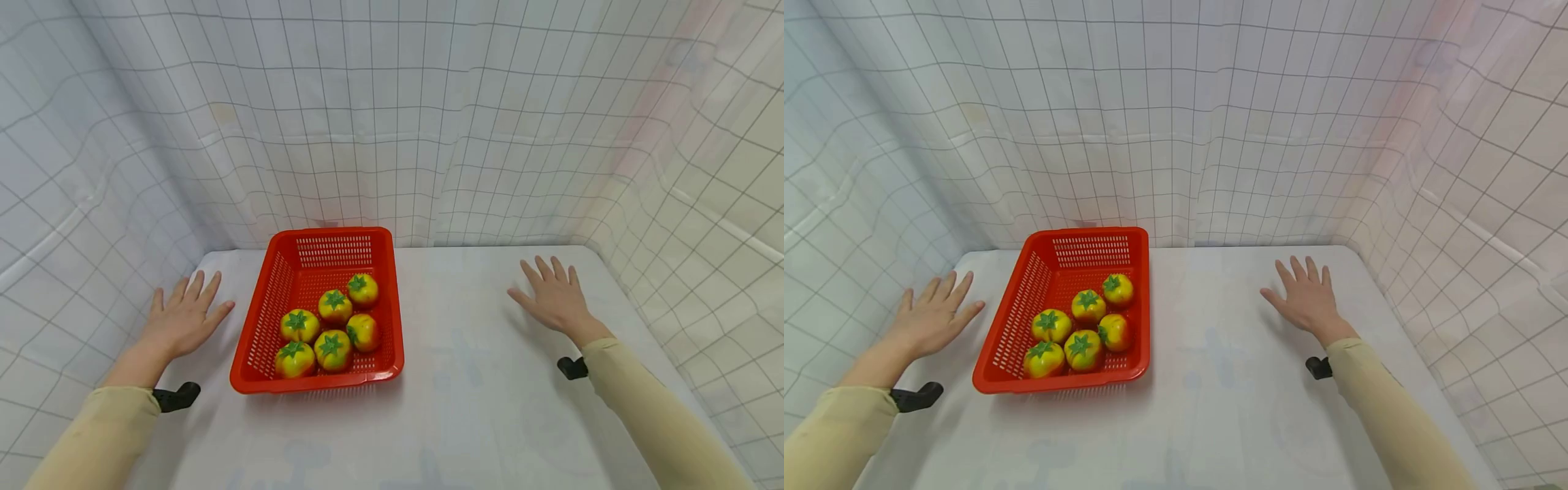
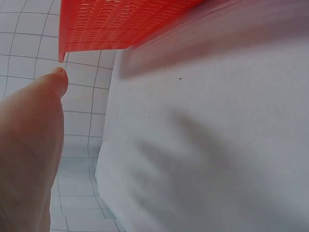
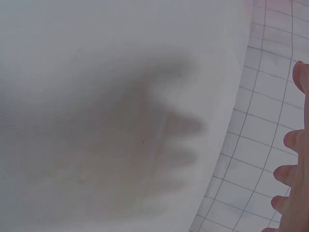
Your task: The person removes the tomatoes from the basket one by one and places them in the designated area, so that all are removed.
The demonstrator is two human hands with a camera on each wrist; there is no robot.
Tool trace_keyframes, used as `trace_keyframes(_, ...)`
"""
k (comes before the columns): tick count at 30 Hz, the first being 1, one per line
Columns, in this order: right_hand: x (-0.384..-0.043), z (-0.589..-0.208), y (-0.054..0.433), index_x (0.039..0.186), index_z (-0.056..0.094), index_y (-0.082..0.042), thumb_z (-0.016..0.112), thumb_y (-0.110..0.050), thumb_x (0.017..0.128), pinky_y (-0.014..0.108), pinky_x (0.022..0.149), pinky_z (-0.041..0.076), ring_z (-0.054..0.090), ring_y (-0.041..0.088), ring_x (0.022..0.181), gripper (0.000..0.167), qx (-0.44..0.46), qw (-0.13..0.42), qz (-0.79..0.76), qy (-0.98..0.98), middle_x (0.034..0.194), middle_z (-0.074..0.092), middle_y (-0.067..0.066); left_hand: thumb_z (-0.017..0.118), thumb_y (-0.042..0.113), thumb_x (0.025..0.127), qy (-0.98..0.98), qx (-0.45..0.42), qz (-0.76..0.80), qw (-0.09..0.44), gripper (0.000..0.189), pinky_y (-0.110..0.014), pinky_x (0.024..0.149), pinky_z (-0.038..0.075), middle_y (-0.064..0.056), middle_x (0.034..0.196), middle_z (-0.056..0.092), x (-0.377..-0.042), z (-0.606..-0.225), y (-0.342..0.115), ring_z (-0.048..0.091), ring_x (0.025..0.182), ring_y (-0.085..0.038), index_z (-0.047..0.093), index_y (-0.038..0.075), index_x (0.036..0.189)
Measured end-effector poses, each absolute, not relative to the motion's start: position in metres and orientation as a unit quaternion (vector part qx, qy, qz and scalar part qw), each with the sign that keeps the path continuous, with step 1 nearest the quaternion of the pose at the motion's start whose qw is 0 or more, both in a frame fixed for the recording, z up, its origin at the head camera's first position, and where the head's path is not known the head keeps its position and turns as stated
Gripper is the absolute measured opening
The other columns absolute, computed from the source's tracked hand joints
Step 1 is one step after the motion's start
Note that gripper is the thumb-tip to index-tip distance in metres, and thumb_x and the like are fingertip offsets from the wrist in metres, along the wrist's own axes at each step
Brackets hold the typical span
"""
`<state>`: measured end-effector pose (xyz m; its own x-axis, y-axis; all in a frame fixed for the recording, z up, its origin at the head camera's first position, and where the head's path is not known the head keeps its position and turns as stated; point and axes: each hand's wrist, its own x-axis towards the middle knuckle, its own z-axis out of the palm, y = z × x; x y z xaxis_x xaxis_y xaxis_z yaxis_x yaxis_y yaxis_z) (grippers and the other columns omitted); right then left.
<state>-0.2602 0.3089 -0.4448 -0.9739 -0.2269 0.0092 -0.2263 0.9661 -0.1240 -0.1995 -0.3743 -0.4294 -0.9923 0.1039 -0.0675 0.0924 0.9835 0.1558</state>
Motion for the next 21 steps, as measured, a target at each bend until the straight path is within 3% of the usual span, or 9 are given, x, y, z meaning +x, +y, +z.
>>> trace_keyframes(6, -0.263, -0.443, 0.304, 0.164, 0.021, -0.009, 0.031, -0.073, 0.101, 0.071, 0.115, -0.006, -0.001, 0.052, 0.151, 0.091, -0.117, 0.003, -0.063, 0.991, 0.166, 0.012, 0.027, 0.029, 0.062, 0.106, 0.994, 0.048, 0.088, 0.041, 0.085, -0.078, 0.108, -0.012, -0.035, 0.163, 0.002, -0.199, -0.426, -0.374, 0.002, 0.145, -0.061, 0.001, 0.007, 0.164)
trace_keyframes(13, -0.269, -0.439, 0.291, 0.164, 0.022, -0.008, 0.033, -0.072, 0.101, 0.071, 0.116, -0.003, 0.002, 0.051, 0.151, 0.091, -0.131, -0.007, -0.091, 0.987, 0.166, 0.015, 0.027, 0.021, 0.061, 0.107, 0.989, 0.051, 0.123, 0.062, 0.083, -0.08, 0.107, -0.006, -0.035, 0.162, 0.001, -0.201, -0.417, -0.372, 0.001, 0.145, -0.062, -0.004, 0.005, 0.163)
trace_keyframes(17, -0.274, -0.433, 0.278, 0.164, 0.023, -0.008, 0.037, -0.071, 0.1, 0.069, 0.117, 0.0, 0.006, 0.049, 0.152, 0.09, -0.146, -0.011, -0.112, 0.983, 0.166, 0.017, 0.026, 0.021, 0.05, 0.111, 0.969, 0.08, 0.222, 0.071, 0.076, -0.079, 0.109, 0.0, -0.036, 0.162, -0.004, -0.203, -0.41, -0.366, -0.002, 0.146, -0.061, -0.006, -0.002, 0.16)
trace_keyframes(21, -0.281, -0.426, 0.261, 0.163, 0.023, -0.008, 0.044, -0.067, 0.1, 0.066, 0.119, 0.007, 0.011, 0.046, 0.152, 0.089, -0.177, -0.013, -0.137, 0.975, 0.165, 0.019, 0.024, 0.022, 0.046, 0.112, 0.925, 0.1, 0.349, 0.11, 0.075, -0.077, 0.111, 0.002, -0.029, 0.164, -0.014, -0.204, -0.406, -0.359, -0.01, 0.149, -0.054, -0.012, -0.001, 0.159)
